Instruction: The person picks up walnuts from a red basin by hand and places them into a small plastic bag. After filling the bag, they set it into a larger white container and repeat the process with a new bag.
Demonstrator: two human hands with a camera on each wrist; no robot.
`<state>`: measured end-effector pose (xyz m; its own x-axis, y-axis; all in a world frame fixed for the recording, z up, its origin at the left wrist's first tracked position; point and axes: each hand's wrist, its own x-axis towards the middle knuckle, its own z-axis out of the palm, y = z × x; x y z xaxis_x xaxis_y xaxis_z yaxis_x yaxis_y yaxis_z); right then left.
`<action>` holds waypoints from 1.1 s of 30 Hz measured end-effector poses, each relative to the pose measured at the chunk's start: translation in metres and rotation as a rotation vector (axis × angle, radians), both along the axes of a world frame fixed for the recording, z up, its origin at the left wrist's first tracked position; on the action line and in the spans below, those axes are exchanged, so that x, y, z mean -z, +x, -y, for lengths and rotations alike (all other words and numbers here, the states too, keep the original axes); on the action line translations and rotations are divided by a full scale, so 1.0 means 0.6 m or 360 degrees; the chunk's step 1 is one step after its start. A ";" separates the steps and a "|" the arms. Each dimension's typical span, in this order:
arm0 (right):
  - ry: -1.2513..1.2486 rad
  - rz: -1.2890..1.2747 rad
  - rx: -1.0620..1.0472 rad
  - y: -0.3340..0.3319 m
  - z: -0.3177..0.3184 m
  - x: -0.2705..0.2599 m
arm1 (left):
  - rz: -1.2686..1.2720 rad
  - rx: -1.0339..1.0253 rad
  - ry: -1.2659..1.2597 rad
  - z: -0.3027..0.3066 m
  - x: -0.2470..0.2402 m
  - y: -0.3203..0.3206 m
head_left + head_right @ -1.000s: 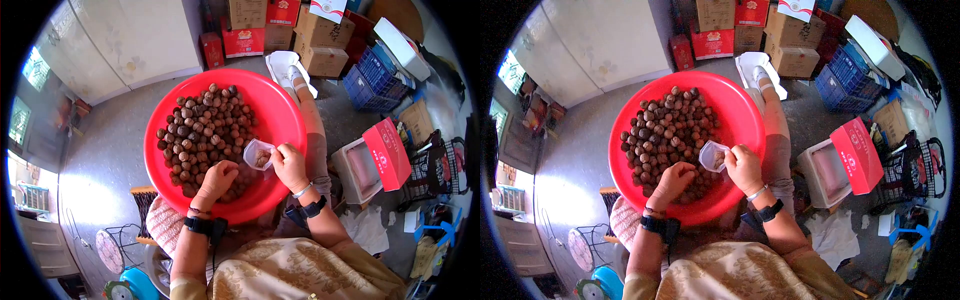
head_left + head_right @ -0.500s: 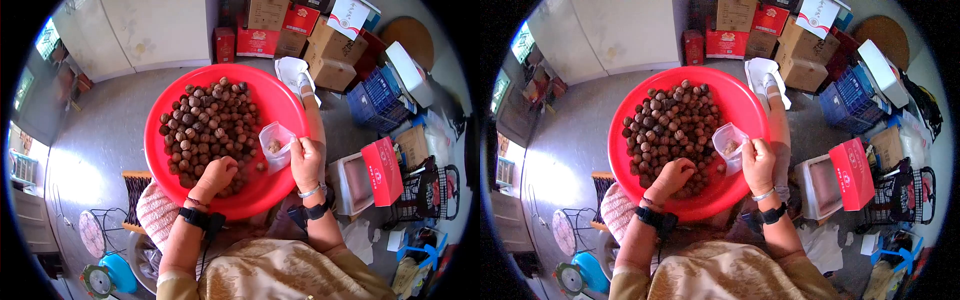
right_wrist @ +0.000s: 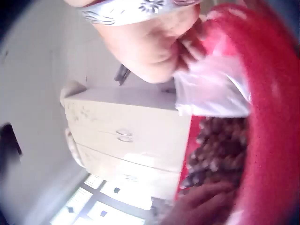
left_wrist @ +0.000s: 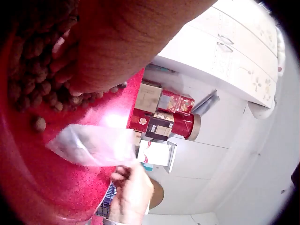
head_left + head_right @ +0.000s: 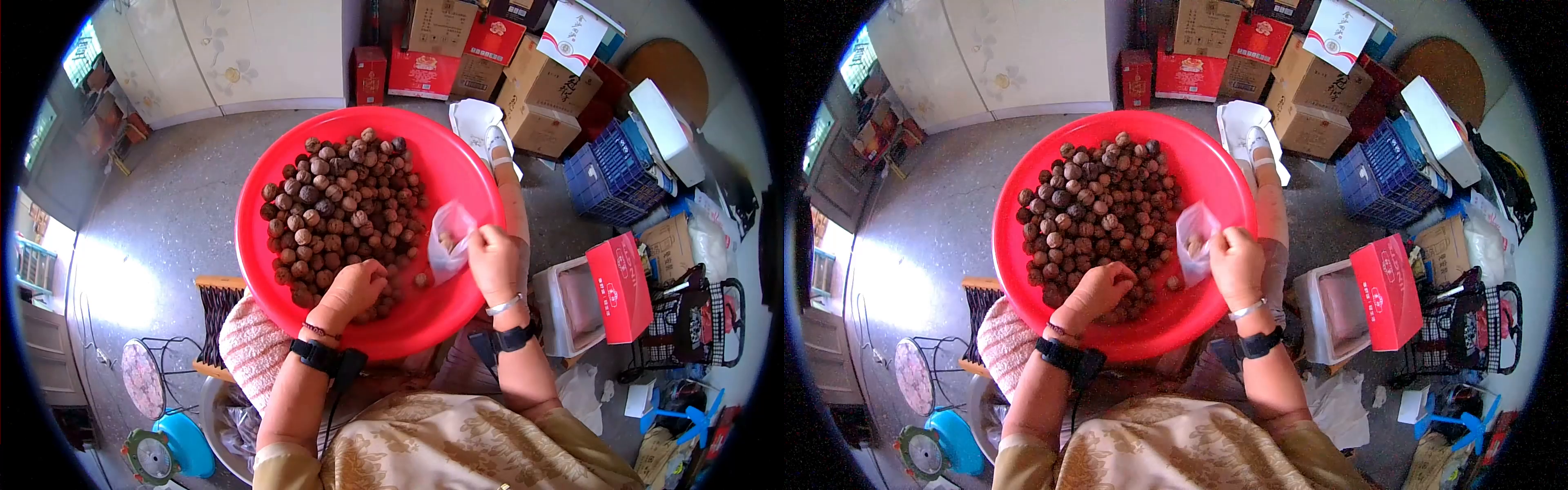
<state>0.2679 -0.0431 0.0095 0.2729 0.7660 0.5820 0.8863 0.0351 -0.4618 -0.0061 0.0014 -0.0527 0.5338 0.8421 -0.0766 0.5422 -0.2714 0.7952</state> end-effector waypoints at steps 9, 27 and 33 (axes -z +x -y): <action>-0.0375 0.0559 0.0075 0.001 0.005 0.040 | -0.0123 0.0040 -0.0008 0.000 -0.005 0.002; -0.0355 0.0375 0.0152 0.007 0.014 0.048 | -0.0495 0.0419 -0.0713 0.008 -0.140 0.049; -0.0336 0.0312 0.0136 0.008 0.016 0.044 | -0.0406 0.0998 0.0292 -0.004 0.011 0.106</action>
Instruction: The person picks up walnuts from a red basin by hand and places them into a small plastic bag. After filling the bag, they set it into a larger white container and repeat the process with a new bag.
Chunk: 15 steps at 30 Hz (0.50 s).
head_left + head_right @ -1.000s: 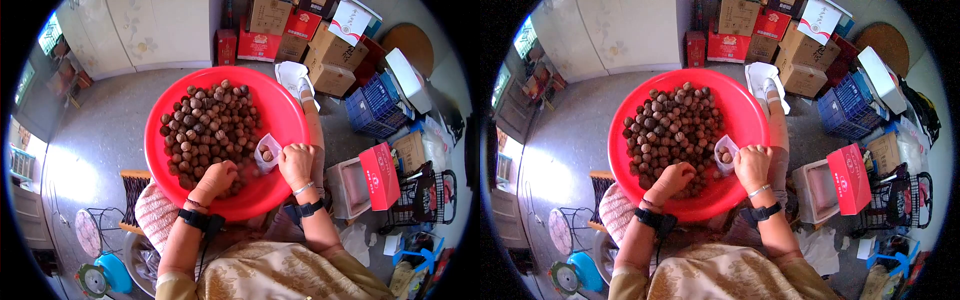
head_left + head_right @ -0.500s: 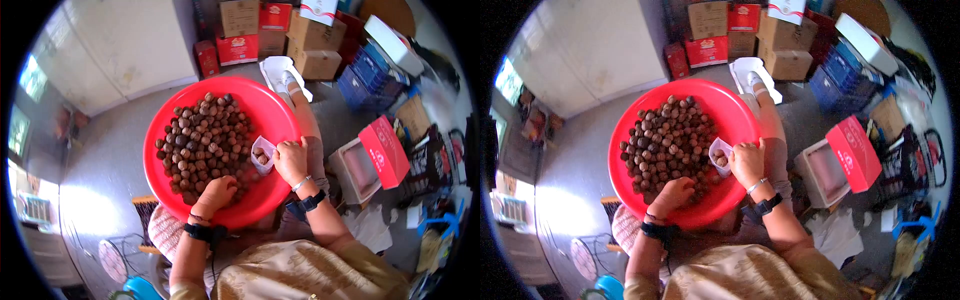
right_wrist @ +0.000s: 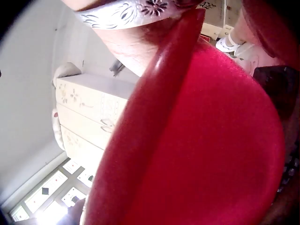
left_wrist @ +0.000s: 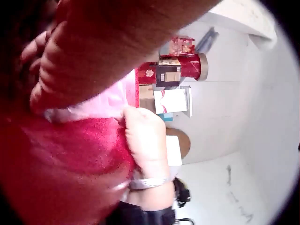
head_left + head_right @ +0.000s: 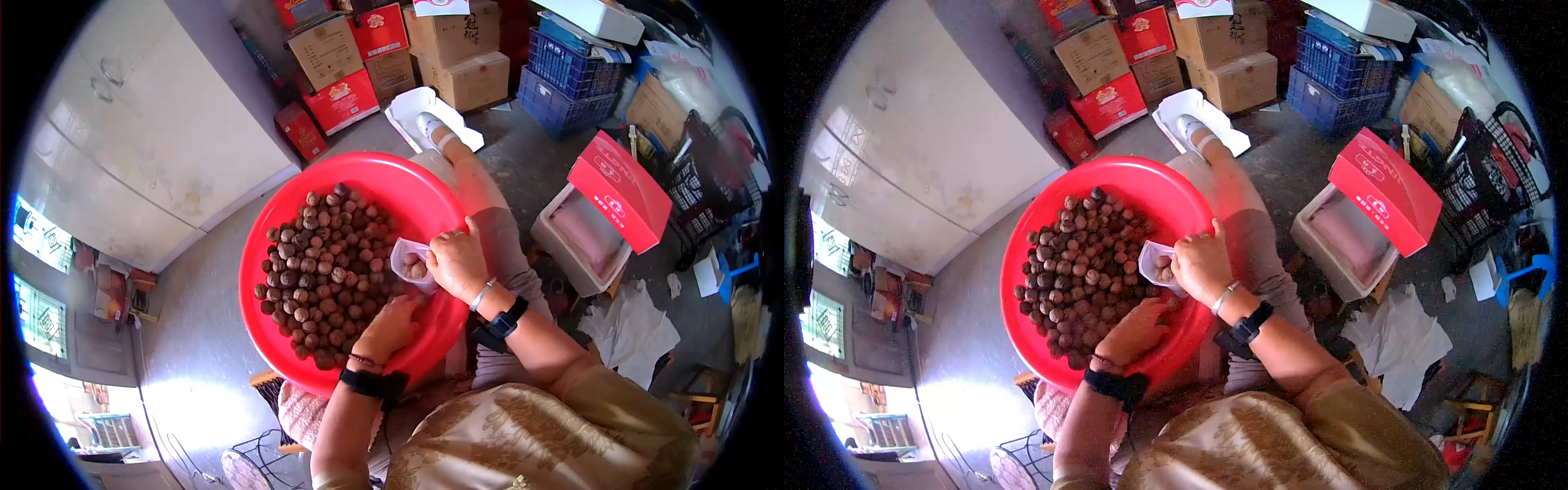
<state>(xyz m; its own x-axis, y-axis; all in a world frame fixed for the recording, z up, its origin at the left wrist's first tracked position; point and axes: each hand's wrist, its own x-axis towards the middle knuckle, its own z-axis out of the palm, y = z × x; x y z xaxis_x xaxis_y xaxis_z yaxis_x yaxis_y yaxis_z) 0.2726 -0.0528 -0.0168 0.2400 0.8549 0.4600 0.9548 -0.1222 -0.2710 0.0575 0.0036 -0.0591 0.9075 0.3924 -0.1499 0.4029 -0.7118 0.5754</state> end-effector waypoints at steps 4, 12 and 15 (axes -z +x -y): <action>-0.0036 -0.0005 0.0017 0.001 0.001 -0.003 | 0.0054 -0.0114 -0.0081 -0.004 0.058 0.019; -0.0121 0.0022 0.0019 0.001 0.004 -0.008 | 0.0136 -0.0125 -0.0128 -0.021 0.108 0.017; -0.0085 0.0071 0.0027 -0.001 0.003 -0.009 | 0.0324 -0.0165 -0.0032 -0.024 0.116 0.025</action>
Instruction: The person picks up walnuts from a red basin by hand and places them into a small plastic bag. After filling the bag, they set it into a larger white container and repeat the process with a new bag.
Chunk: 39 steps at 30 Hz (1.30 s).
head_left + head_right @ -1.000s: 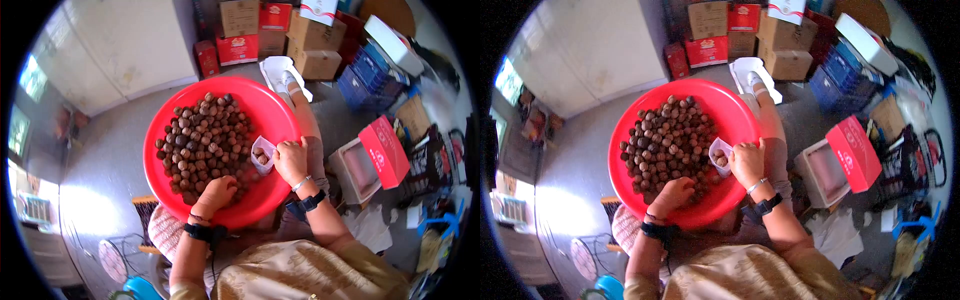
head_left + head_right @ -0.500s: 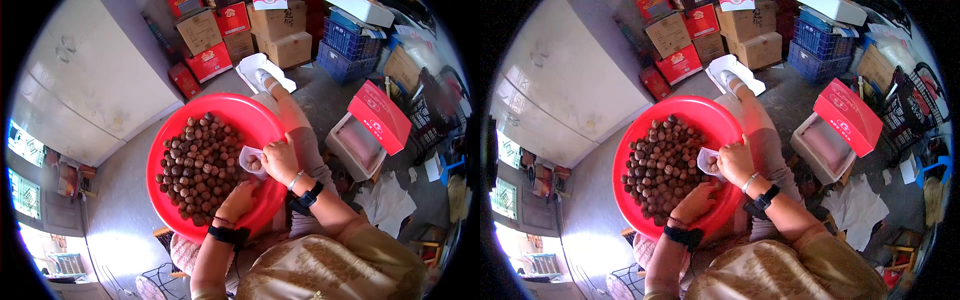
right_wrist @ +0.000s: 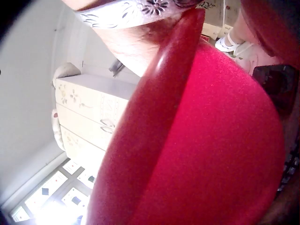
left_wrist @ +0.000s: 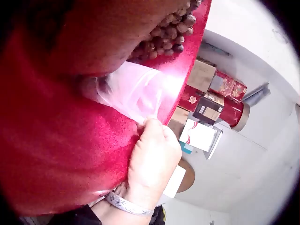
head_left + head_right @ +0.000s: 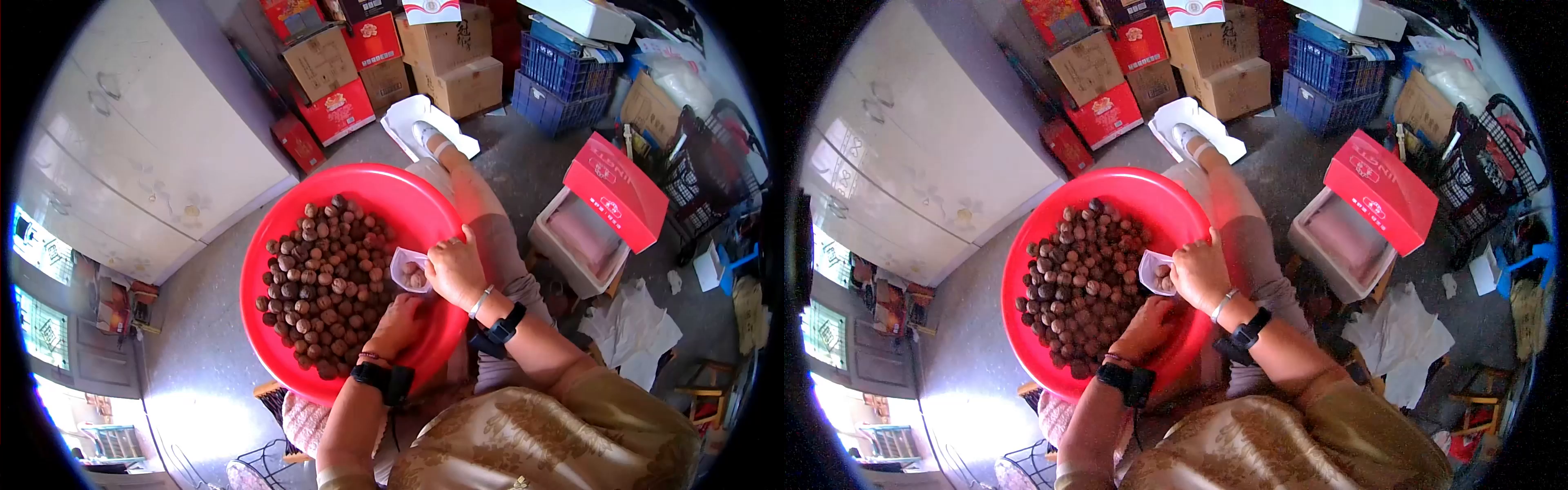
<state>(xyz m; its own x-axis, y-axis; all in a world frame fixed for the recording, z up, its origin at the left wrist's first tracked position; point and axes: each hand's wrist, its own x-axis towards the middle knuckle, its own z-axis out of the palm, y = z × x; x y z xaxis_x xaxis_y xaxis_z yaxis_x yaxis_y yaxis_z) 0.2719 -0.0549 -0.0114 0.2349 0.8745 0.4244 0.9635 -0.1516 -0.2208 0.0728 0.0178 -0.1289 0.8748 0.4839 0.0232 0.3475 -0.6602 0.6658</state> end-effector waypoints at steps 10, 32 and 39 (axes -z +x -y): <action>-0.0006 -0.0005 -0.0005 -0.002 -0.001 0.005 | -0.0375 0.0106 -0.0180 -0.007 0.023 0.004; -0.0035 0.0019 -0.0019 -0.003 -0.003 0.005 | -0.0068 -0.0834 -0.0236 -0.021 -0.092 -0.002; -0.0044 0.0011 -0.0026 -0.003 -0.002 0.005 | 0.0587 -0.1367 -0.0307 -0.034 -0.112 0.002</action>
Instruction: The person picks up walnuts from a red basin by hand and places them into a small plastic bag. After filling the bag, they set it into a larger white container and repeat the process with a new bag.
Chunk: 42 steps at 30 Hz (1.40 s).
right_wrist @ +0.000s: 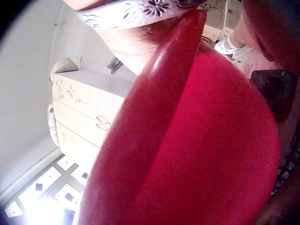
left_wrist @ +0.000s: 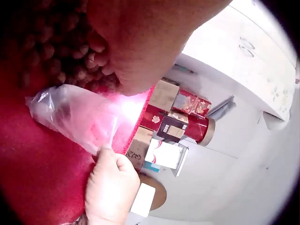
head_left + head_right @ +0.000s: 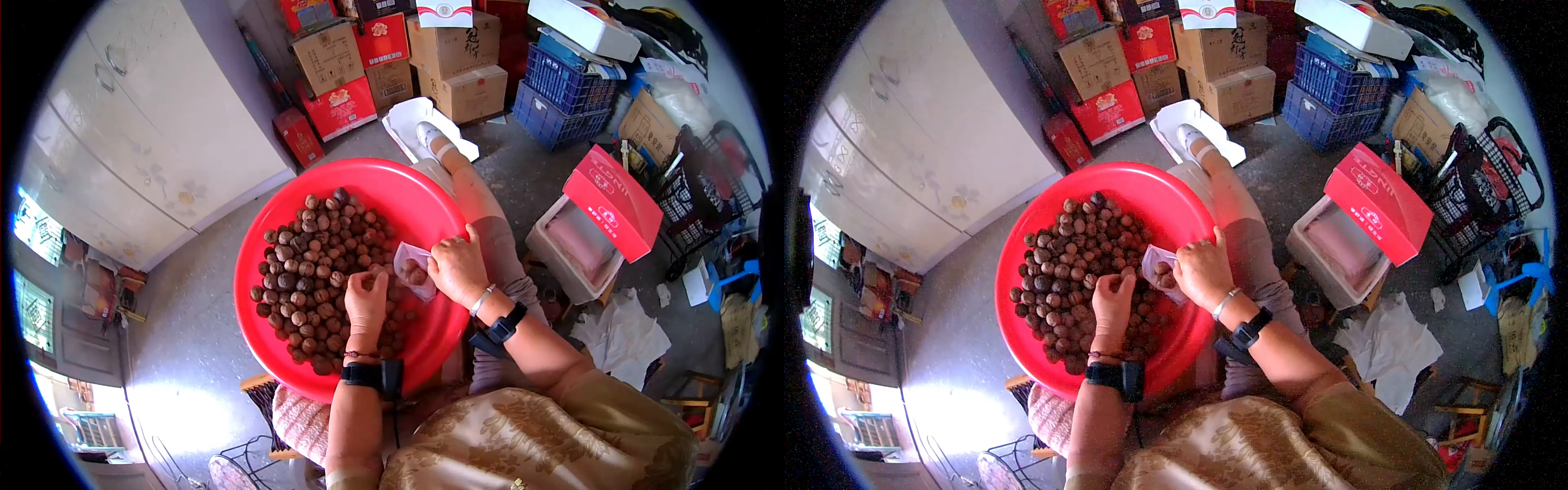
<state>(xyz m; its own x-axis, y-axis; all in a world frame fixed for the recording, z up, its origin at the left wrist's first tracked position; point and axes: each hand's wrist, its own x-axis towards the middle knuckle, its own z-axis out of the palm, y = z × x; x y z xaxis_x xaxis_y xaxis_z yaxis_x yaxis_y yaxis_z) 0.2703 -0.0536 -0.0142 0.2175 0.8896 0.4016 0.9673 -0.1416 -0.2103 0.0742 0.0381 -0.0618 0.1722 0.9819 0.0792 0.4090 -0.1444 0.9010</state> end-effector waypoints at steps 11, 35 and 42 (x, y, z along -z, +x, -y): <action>0.0022 0.0009 0.0001 0.000 0.000 0.000 | 0.0702 0.0368 -0.0432 0.028 -0.060 0.019; 0.0024 0.0023 -0.0008 0.001 0.001 0.001 | -0.1044 0.1347 0.0107 0.036 0.105 -0.029; -0.0002 0.0010 -0.0005 0.000 0.001 -0.002 | -0.0764 0.1487 0.0102 0.037 0.111 -0.023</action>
